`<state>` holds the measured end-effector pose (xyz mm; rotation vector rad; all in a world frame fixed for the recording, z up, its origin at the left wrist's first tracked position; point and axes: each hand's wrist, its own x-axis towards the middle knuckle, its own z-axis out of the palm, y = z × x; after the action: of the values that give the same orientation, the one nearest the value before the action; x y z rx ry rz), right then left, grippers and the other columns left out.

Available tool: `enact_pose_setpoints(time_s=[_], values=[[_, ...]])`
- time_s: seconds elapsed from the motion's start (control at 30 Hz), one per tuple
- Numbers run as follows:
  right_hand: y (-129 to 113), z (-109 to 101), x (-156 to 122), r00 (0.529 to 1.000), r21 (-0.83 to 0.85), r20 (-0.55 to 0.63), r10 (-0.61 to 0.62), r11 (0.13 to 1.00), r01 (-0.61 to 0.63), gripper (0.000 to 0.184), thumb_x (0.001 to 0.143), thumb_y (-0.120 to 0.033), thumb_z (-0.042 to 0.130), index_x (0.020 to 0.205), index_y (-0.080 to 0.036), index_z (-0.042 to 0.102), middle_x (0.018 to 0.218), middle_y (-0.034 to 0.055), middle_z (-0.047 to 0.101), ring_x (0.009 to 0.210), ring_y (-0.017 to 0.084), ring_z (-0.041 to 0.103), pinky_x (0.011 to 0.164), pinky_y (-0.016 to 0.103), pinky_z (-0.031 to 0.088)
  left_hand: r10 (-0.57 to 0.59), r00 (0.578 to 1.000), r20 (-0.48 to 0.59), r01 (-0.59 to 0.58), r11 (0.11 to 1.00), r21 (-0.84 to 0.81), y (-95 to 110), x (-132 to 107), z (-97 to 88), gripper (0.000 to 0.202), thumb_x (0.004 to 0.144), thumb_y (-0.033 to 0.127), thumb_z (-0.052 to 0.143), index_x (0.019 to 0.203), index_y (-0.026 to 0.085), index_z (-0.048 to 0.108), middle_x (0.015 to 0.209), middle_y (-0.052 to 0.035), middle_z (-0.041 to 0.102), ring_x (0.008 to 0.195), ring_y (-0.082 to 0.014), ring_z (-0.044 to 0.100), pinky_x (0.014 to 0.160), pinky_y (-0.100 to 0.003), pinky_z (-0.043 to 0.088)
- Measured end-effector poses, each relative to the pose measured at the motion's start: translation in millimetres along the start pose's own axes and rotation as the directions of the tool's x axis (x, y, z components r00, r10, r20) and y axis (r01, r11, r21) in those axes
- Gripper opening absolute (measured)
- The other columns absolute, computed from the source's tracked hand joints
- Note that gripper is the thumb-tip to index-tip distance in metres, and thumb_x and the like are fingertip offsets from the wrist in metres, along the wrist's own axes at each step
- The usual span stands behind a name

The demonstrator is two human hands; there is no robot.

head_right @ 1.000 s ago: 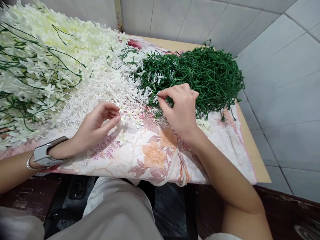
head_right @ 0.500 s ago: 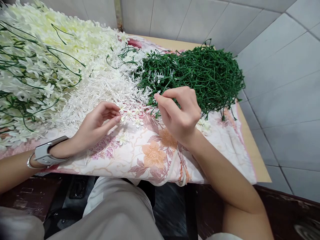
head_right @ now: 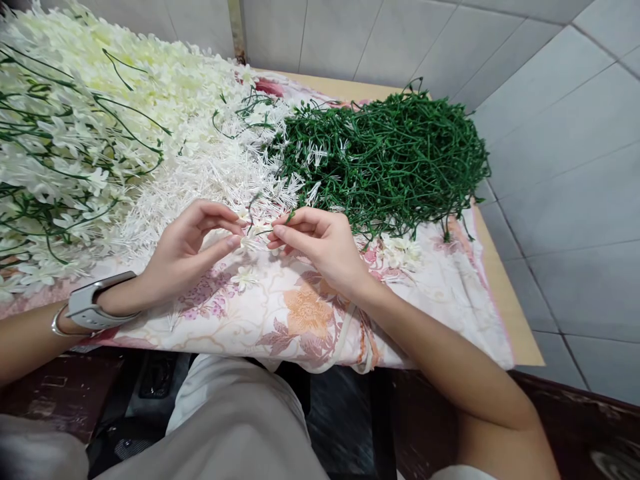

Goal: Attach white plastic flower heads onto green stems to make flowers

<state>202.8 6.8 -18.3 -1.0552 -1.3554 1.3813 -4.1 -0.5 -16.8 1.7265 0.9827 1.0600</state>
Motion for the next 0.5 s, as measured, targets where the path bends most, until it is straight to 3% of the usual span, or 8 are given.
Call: enact_pose_setpoints(time_s=[0.1,0.27,0.5], values=[[0.3,2.1,-0.9,0.997,0.082,0.036,0.072,0.994,-0.075,0.008,0.074,-0.022,0.071,0.072,-0.016,0.066,0.071,0.0011,0.071,0.066,0.013,0.069,0.056,0.020,0.056,0.012,1.000,0.011,-0.012,1.000,-0.018,3.5,-1.7,0.0,0.021,0.083,0.022,0.061,0.101,0.020,0.052,0.103,-0.0043,0.060,0.090,-0.0137,0.060,0.084,-0.028,0.048],[0.0,3.4,-2.8,0.982,0.090,0.163,0.097,0.990,-0.112,0.008,0.075,-0.022,0.071,0.079,-0.016,0.068,0.067,-0.0007,0.069,0.060,0.009,0.067,0.057,0.018,0.054,-0.003,0.999,0.040,0.006,0.998,-0.069,1.6,-0.8,0.6,0.021,0.083,0.021,0.062,0.101,0.021,0.052,0.102,-0.0033,0.060,0.089,-0.0121,0.061,0.083,-0.026,0.050],[1.6,4.3,-2.7,0.974,0.065,0.209,0.083,0.993,-0.098,0.011,0.077,-0.024,0.069,0.083,-0.016,0.065,0.072,-0.0006,0.068,0.064,0.010,0.066,0.063,0.023,0.056,-0.132,0.986,0.105,0.153,0.961,-0.231,-0.3,3.1,1.6,0.021,0.082,0.021,0.063,0.098,0.019,0.050,0.085,0.0000,0.062,0.083,-0.0105,0.063,0.076,-0.022,0.052]])
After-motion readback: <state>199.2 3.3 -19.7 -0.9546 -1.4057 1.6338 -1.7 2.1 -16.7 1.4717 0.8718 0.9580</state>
